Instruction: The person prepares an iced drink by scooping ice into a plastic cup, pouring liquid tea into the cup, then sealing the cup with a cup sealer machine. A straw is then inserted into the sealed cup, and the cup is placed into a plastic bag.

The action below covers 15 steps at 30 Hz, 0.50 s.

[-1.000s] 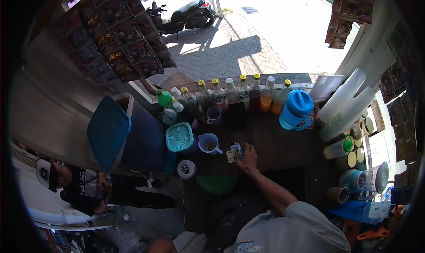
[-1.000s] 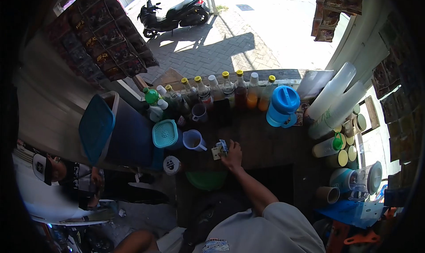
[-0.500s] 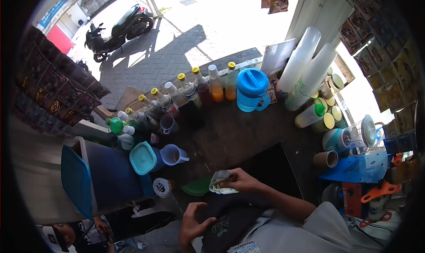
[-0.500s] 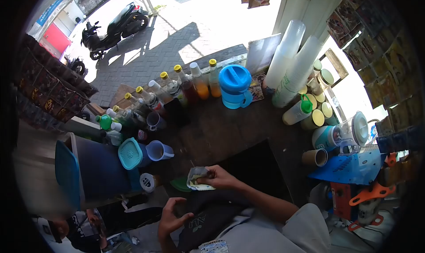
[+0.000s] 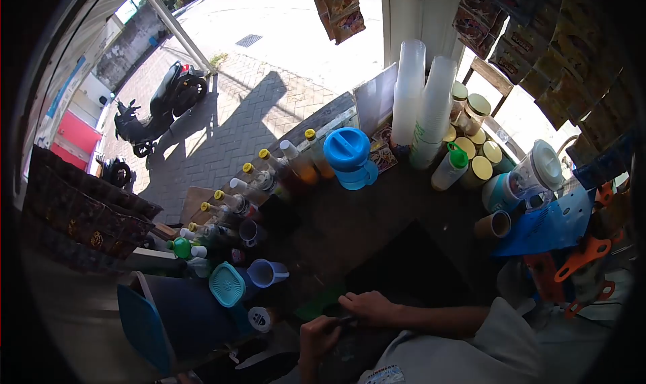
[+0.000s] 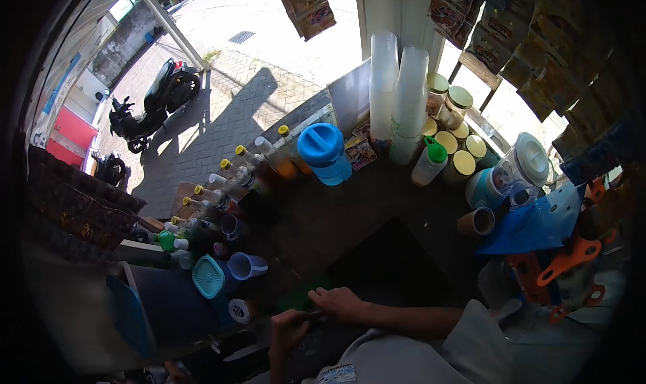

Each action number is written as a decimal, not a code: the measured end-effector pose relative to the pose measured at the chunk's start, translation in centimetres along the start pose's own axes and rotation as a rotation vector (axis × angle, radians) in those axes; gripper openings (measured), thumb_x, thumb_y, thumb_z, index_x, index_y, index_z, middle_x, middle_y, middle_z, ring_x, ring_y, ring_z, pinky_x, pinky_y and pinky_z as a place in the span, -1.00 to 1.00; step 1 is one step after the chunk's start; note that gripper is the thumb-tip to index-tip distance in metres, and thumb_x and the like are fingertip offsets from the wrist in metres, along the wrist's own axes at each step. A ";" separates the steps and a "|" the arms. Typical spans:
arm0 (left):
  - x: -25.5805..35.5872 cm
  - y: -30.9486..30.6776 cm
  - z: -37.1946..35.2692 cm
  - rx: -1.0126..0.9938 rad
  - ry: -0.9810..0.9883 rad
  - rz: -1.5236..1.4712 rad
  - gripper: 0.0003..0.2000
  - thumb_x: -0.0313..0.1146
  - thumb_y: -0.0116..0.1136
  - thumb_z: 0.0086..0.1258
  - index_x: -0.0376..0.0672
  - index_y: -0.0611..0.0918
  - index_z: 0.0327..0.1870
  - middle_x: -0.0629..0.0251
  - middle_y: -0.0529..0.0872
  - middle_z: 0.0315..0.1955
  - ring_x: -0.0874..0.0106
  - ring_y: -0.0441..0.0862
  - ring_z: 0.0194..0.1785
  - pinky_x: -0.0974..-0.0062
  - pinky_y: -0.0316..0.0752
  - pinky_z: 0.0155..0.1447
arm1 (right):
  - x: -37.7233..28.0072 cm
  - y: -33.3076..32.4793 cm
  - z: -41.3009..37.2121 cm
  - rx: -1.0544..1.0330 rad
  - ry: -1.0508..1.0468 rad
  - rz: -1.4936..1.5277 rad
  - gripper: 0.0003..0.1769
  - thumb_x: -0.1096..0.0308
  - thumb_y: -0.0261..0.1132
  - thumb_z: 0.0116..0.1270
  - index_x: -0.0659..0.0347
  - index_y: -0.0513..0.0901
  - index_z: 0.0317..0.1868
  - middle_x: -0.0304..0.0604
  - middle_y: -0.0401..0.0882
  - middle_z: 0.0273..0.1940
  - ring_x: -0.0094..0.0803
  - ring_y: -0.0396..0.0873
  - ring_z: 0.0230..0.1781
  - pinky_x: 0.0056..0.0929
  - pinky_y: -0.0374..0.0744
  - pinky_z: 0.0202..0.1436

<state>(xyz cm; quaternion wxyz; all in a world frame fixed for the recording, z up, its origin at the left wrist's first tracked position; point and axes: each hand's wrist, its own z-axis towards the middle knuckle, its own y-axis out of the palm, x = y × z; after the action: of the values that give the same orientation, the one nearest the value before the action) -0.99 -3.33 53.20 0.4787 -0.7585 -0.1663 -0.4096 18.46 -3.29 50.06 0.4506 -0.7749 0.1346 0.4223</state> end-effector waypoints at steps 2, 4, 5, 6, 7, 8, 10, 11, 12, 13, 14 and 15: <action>1.1 1.5 1.7 -0.053 -0.018 0.085 -0.77 -0.43 0.27 0.03 -0.20 0.65 -0.24 0.15 0.65 -0.36 0.14 0.65 -0.28 0.29 0.54 -0.23 | 1.8 0.3 0.7 -0.019 0.161 -0.110 -0.57 0.32 0.34 0.05 0.25 0.43 -0.08 -0.02 0.47 -0.14 -0.02 0.59 -0.20 -0.10 0.57 -0.18; 1.3 3.3 2.8 -0.136 -0.022 0.150 -0.75 -0.39 0.27 0.06 -0.18 0.63 -0.20 0.15 0.64 -0.30 0.09 0.64 -0.22 0.23 0.53 -0.18 | 3.3 0.2 0.5 -0.128 0.268 -0.180 -0.54 0.28 0.34 0.07 0.28 0.44 -0.05 0.00 0.48 -0.06 -0.02 0.59 -0.18 -0.13 0.57 -0.10; 1.0 4.2 3.4 -0.139 -0.027 0.159 -0.74 -0.36 0.26 0.08 -0.17 0.61 -0.17 0.13 0.62 -0.26 0.05 0.61 -0.17 0.20 0.51 -0.15 | 3.8 -0.8 -0.1 -0.108 0.282 -0.177 -0.54 0.28 0.34 0.07 0.28 0.44 -0.05 0.00 0.48 -0.06 -0.02 0.59 -0.18 -0.13 0.57 -0.10; 0.8 5.2 4.4 -0.153 -0.011 0.163 -0.72 -0.34 0.24 0.10 -0.15 0.60 -0.15 0.12 0.59 -0.21 0.01 0.59 -0.13 0.16 0.50 -0.13 | 4.5 -2.2 -1.1 -0.087 0.163 -0.055 -0.51 0.25 0.34 0.09 0.28 0.44 -0.01 -0.01 0.51 -0.09 -0.04 0.59 -0.15 -0.16 0.56 -0.06; 1.3 5.4 5.3 -0.229 -0.039 0.184 -0.72 -0.35 0.25 0.07 -0.15 0.60 -0.15 0.08 0.63 -0.23 -0.01 0.59 -0.12 0.15 0.51 -0.09 | 5.2 -3.7 -2.7 -0.059 0.050 0.064 -0.48 0.23 0.34 0.11 0.28 0.43 0.04 -0.01 0.53 -0.12 -0.06 0.60 -0.13 -0.18 0.55 -0.03; 1.3 5.7 6.1 -0.265 0.007 0.186 -0.72 -0.35 0.25 0.07 -0.15 0.60 -0.15 0.08 0.63 -0.23 -0.01 0.59 -0.12 0.15 0.51 -0.09 | 5.8 -5.9 -4.4 -0.017 0.090 0.064 -0.48 0.23 0.34 0.11 0.28 0.43 0.04 -0.01 0.53 -0.12 -0.06 0.60 -0.13 -0.18 0.55 -0.03; 0.7 6.6 7.8 -0.338 -0.074 0.124 -0.74 -0.31 0.25 0.08 -0.19 0.64 -0.21 0.07 0.68 -0.25 0.03 0.63 -0.12 0.19 0.52 -0.06 | 7.3 -12.5 -7.7 0.096 -0.159 0.256 -0.51 0.23 0.33 0.19 0.27 0.45 0.08 -0.03 0.57 -0.14 -0.14 0.60 -0.10 -0.26 0.54 0.02; 0.2 7.4 8.2 -0.366 -0.039 0.136 -0.74 -0.31 0.25 0.08 -0.19 0.64 -0.21 0.07 0.68 -0.25 0.03 0.63 -0.12 0.19 0.52 -0.06 | 6.5 -17.6 -9.6 0.129 -0.090 0.300 -0.57 0.24 0.31 0.23 0.25 0.49 0.06 -0.05 0.59 -0.14 -0.19 0.61 -0.12 -0.29 0.55 -0.01; -0.5 8.3 8.6 -0.351 -0.102 0.230 -0.76 -0.37 0.27 0.03 -0.18 0.65 -0.24 0.05 0.69 -0.30 0.09 0.66 -0.19 0.24 0.54 -0.12 | 5.7 -23.0 -11.6 0.164 -0.024 0.349 -0.62 0.26 0.30 0.27 0.23 0.52 0.04 -0.08 0.62 -0.15 -0.24 0.62 -0.13 -0.31 0.55 -0.03; -1.0 9.2 9.3 -0.331 -0.160 0.324 -0.77 -0.43 0.29 -0.02 -0.18 0.67 -0.27 0.02 0.70 -0.36 0.15 0.70 -0.26 0.29 0.57 -0.18 | 5.5 -26.9 -13.5 0.393 0.001 0.273 -0.71 0.30 0.28 0.28 0.23 0.55 -0.05 -0.09 0.61 -0.18 -0.24 0.61 -0.12 -0.29 0.54 -0.02; -0.7 10.0 9.7 -0.355 -0.236 0.328 -0.75 -0.44 0.24 0.12 -0.26 0.63 -0.15 0.01 0.66 -0.21 0.13 0.65 -0.24 0.29 0.54 -0.15 | 6.0 -30.0 -15.1 0.617 0.030 0.195 -0.80 0.34 0.26 0.28 0.23 0.58 -0.13 -0.09 0.61 -0.21 -0.24 0.59 -0.11 -0.27 0.52 -0.01; -0.7 10.5 9.7 -0.376 -0.317 0.332 -0.73 -0.45 0.18 0.27 -0.35 0.60 -0.04 -0.01 0.62 -0.06 0.11 0.61 -0.22 0.29 0.51 -0.12 | 7.1 -33.0 -15.6 0.859 0.079 0.157 -0.82 0.33 0.27 0.30 0.20 0.63 -0.13 -0.17 0.67 -0.24 -0.37 0.65 -0.19 -0.37 0.58 -0.11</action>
<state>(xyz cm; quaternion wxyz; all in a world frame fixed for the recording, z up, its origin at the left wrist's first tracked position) 9.86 0.07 44.49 0.3584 -0.9053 -0.0337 -0.2256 50.49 3.66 67.52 0.6931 -0.5201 0.3734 0.3311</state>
